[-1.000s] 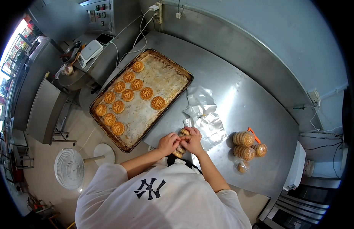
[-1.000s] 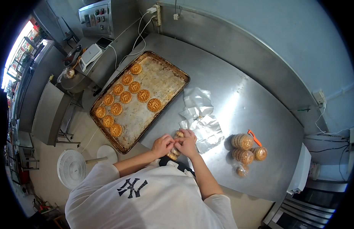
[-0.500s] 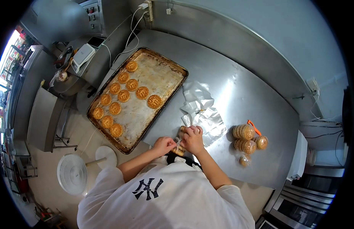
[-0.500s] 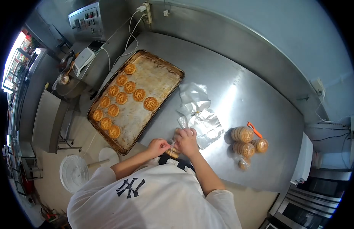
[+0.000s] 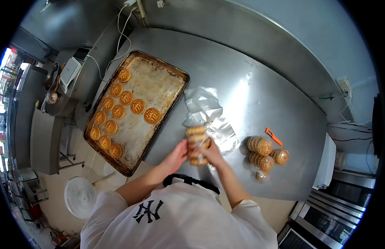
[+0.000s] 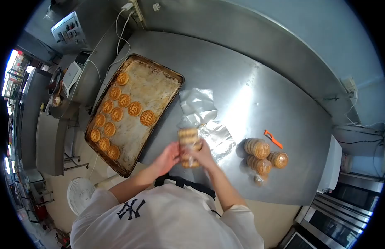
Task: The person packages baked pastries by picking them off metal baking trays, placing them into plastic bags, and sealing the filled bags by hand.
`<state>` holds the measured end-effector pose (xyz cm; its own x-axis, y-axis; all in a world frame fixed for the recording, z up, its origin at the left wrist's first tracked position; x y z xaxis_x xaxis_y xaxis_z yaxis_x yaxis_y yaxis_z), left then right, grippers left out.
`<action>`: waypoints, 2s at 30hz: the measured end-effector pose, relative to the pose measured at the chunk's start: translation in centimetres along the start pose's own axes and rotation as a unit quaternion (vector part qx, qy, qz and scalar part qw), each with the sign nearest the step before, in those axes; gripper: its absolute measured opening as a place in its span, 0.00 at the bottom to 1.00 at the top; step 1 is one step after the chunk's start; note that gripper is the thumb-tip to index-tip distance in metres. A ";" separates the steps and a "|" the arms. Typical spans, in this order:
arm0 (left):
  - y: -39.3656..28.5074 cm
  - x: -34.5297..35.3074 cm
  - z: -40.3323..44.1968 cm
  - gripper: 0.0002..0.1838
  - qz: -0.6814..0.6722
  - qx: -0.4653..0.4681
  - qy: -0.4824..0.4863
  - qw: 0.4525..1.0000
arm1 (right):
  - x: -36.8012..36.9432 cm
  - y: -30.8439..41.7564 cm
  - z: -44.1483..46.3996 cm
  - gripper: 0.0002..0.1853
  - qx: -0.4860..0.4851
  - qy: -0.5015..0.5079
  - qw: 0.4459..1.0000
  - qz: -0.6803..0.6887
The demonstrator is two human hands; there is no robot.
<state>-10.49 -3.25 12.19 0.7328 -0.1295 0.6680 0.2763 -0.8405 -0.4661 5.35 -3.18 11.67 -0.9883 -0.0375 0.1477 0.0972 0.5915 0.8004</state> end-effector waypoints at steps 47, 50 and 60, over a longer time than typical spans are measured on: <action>-1.9 13.3 3.5 0.28 0.553 0.129 0.288 0.771 | -1.3 7.4 -15.3 0.09 -0.107 0.043 0.922 -0.369; 1.0 14.0 -1.4 0.11 0.593 -0.020 0.326 0.736 | -4.6 8.1 -15.0 0.12 -0.131 0.115 0.922 -0.347; 2.1 5.6 -6.2 0.09 0.207 0.331 -0.183 0.902 | 2.9 0.9 -12.2 0.23 -0.285 0.151 0.938 -0.125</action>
<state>-9.66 -8.97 18.54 0.9812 -0.0766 0.1771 0.1536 -0.2451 -0.9572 3.98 -12.60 19.92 -0.9186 -0.3953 0.0030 -0.0010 0.0098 1.0000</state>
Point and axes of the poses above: each hand's wrist, its own z-axis towards the middle knuckle, its own x-axis out of the palm, y = z × x, the point moved 6 cm from there along z, towards the middle knuckle, and after that the axes turned 8 degrees about y, right-handed, at the moved point
